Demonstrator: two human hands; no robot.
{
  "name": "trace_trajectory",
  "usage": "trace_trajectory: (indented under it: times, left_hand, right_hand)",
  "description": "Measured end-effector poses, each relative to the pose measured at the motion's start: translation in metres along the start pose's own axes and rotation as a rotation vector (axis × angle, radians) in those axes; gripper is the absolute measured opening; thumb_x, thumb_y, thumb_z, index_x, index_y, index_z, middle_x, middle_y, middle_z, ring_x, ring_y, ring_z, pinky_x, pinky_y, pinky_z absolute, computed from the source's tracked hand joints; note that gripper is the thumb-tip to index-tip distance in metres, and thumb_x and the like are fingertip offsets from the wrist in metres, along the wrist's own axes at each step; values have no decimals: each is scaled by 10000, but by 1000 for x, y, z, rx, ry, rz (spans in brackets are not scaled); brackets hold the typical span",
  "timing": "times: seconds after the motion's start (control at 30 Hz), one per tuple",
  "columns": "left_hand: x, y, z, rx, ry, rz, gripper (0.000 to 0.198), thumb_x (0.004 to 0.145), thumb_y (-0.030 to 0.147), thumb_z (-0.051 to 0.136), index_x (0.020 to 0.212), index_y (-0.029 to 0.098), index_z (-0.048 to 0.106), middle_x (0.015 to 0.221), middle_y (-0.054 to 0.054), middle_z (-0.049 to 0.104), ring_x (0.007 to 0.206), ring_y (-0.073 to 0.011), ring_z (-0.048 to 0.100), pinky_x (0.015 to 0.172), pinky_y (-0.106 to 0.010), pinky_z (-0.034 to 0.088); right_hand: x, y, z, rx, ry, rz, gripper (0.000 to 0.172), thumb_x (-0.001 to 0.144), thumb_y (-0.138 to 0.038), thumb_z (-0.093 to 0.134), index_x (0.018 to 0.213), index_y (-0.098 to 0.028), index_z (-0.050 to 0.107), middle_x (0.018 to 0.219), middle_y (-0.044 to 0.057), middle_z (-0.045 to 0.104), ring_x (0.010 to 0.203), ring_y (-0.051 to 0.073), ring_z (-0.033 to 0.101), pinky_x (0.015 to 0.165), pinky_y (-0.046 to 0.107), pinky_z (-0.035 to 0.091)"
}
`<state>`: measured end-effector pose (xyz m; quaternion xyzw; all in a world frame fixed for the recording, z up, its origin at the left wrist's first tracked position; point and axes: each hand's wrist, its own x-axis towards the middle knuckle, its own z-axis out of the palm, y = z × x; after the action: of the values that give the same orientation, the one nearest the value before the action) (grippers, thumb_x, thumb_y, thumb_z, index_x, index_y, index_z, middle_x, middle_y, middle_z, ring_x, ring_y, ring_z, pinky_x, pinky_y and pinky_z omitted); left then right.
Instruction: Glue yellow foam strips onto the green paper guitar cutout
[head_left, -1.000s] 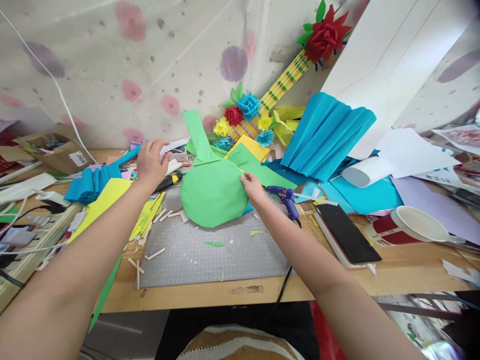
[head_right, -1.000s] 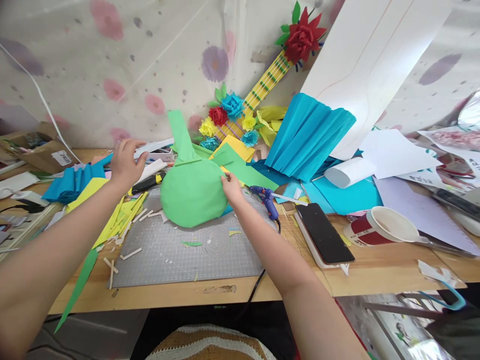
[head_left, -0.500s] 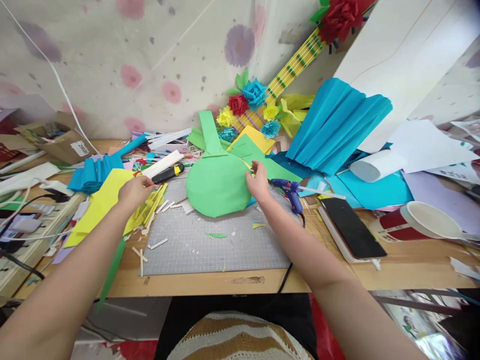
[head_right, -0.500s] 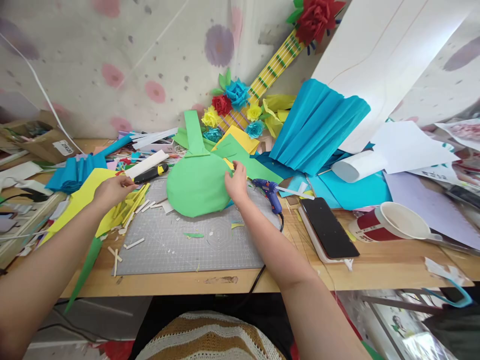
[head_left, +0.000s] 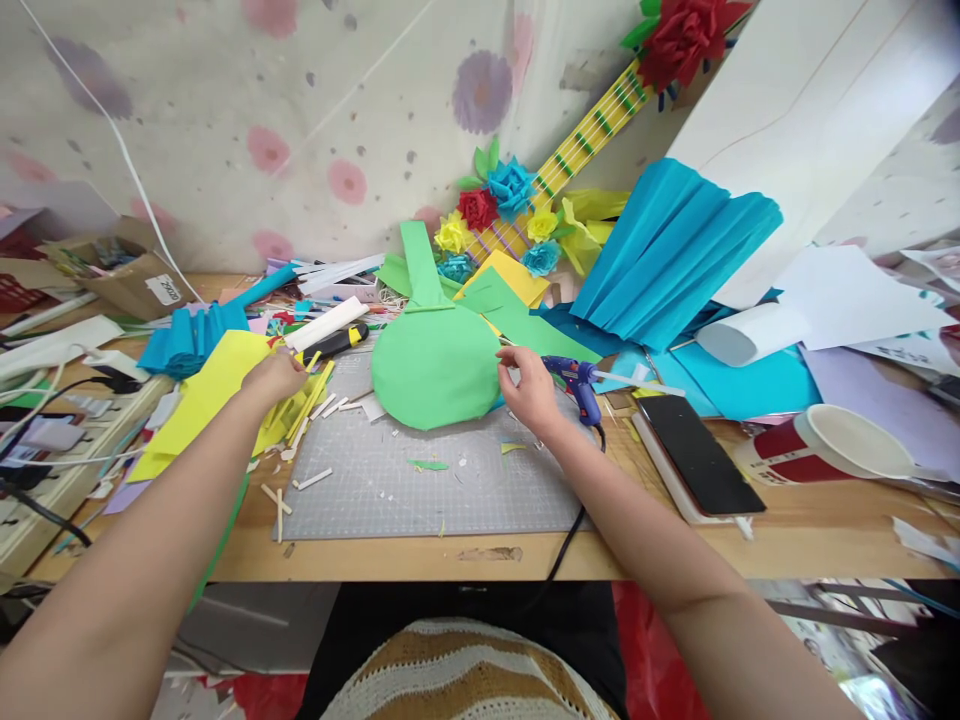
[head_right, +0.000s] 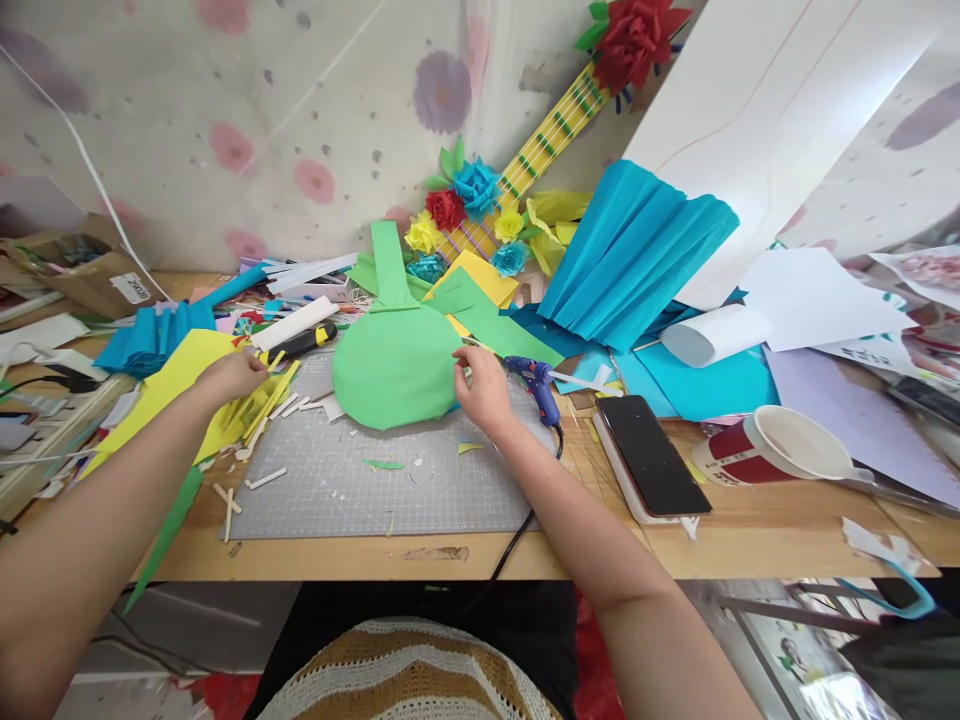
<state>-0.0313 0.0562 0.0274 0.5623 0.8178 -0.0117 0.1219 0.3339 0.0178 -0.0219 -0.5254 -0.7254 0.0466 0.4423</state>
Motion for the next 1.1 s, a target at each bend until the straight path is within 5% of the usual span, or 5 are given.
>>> trace_trajectory:
  times: [0.17, 0.3, 0.63, 0.8, 1.1]
  left_hand:
    - [-5, 8, -16, -155, 160, -9, 149, 747, 290, 543, 841, 177, 568, 814, -53, 647, 712, -200, 561, 643, -321, 410]
    - [-26, 38, -10, -298, 417, 180, 150, 752, 307, 565, 852, 198, 595, 867, -40, 660, 778, -204, 584, 657, -311, 417]
    - [-83, 145, 80, -395, 392, 892, 88, 802, 212, 565, 799, 200, 652, 839, -49, 657, 842, -198, 566, 756, -326, 434]
    - [-76, 152, 93, -479, 485, 872, 90, 797, 245, 587, 778, 199, 662, 828, -60, 639, 838, -203, 536, 770, -347, 436]
    - [-71, 153, 84, -411, 398, 902, 186, 843, 208, 496, 818, 211, 680, 856, -71, 632, 851, -207, 533, 794, -373, 434]
  right_hand:
    - [-4, -1, -1, 25, -81, 44, 164, 800, -211, 417, 886, -200, 556, 849, 67, 622, 780, 182, 579, 732, 314, 450]
    - [-8, -1, 0, 38, -122, 103, 169, 814, -243, 418, 885, -203, 566, 808, 52, 625, 720, 174, 579, 675, 299, 436]
    - [-16, 3, 2, 55, -138, 166, 141, 799, -242, 471, 897, -196, 560, 783, 32, 582, 661, 148, 521, 625, 269, 403]
    - [-18, 4, 6, -3, -211, 134, 138, 820, -257, 485, 928, -200, 549, 812, 33, 578, 686, 155, 519, 625, 272, 391]
    - [3, -8, 12, -190, -283, 140, 133, 843, -292, 484, 883, -221, 590, 874, 51, 584, 739, 176, 541, 585, 275, 375]
